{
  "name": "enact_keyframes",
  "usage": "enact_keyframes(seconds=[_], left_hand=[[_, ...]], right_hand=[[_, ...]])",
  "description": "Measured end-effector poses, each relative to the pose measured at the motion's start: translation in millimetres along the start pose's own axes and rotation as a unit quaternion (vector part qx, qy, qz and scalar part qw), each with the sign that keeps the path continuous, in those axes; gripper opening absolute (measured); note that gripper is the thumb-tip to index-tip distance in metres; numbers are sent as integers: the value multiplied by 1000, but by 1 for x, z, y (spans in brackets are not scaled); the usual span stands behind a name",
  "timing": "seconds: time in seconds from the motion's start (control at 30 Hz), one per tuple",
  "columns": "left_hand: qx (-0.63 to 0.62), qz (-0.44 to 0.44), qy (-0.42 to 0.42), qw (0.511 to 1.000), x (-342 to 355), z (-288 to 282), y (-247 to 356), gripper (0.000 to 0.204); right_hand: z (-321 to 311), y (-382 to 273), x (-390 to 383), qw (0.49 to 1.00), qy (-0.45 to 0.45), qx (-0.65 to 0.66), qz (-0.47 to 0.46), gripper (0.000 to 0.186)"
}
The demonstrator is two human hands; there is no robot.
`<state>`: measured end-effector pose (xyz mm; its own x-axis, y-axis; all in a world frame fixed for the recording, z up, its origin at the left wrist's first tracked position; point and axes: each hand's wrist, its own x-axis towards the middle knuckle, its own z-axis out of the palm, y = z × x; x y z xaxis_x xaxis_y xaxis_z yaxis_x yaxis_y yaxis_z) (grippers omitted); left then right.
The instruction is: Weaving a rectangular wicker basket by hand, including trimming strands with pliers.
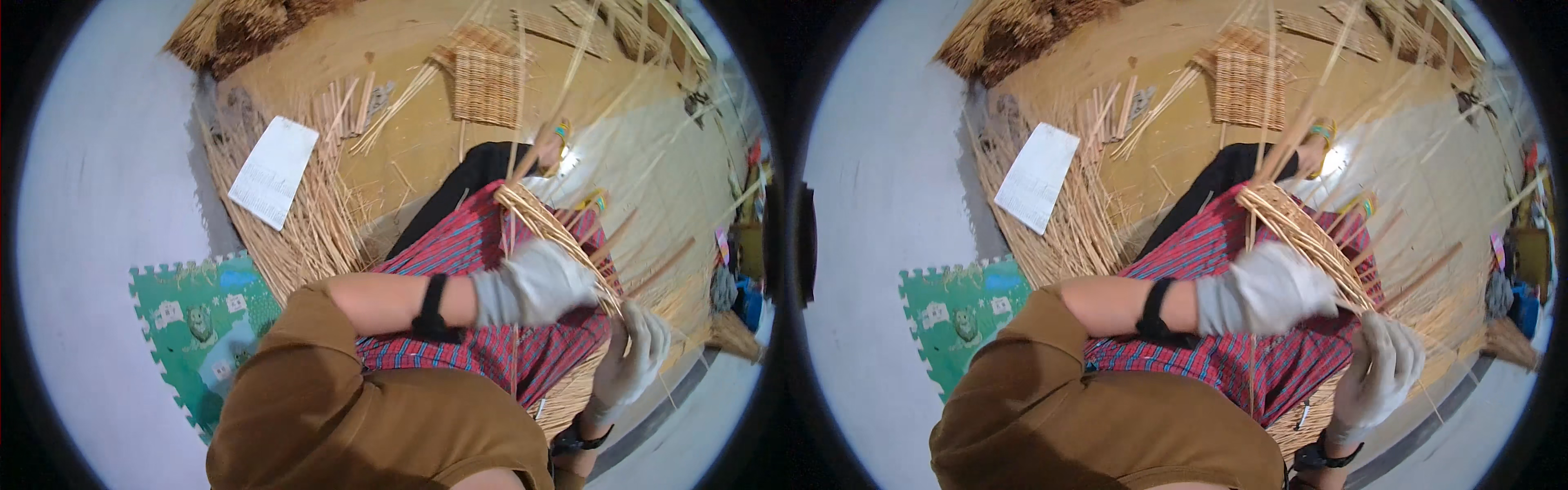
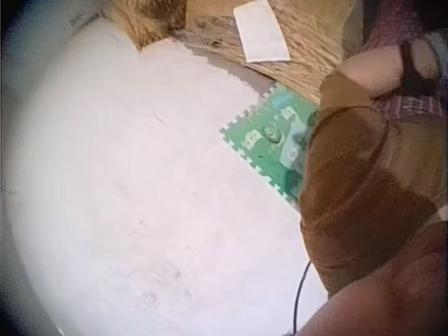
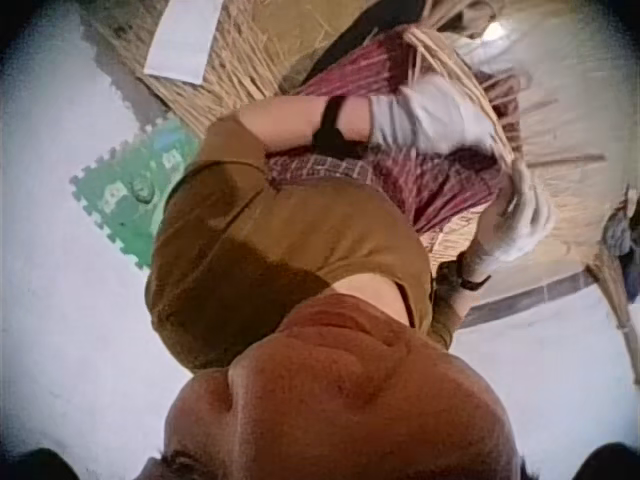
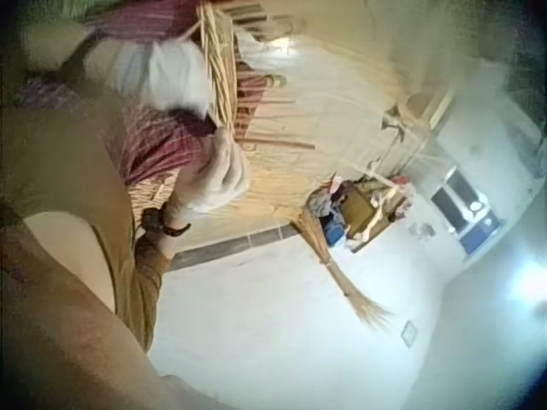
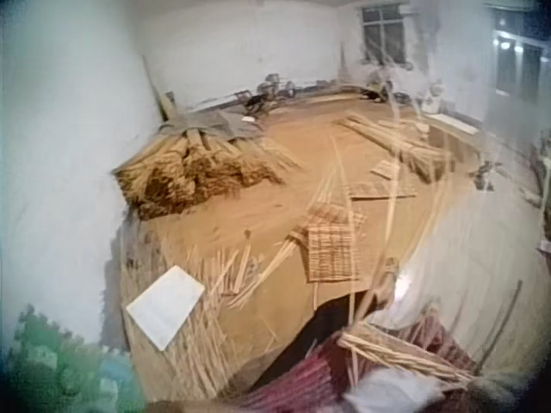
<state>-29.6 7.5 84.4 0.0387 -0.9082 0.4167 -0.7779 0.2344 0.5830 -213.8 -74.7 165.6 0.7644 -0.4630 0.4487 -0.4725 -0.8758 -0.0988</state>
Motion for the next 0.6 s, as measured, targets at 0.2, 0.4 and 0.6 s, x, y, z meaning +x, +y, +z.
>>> enact_keyframes(seconds=[0.2,0.4,0.6], left_hand=[[-189,-310,446,818,-195,-81,-138,9],[83,-744,143,648,-444,-49,-179,30],[48,-834,20,549,-497,-7,-161,35]], right_hand=[[40,-20,14,987,-4,155,-48,27],[65,-30,26,971,-79,223,21,23],[73,-46,34,956,-176,233,-21,24]])
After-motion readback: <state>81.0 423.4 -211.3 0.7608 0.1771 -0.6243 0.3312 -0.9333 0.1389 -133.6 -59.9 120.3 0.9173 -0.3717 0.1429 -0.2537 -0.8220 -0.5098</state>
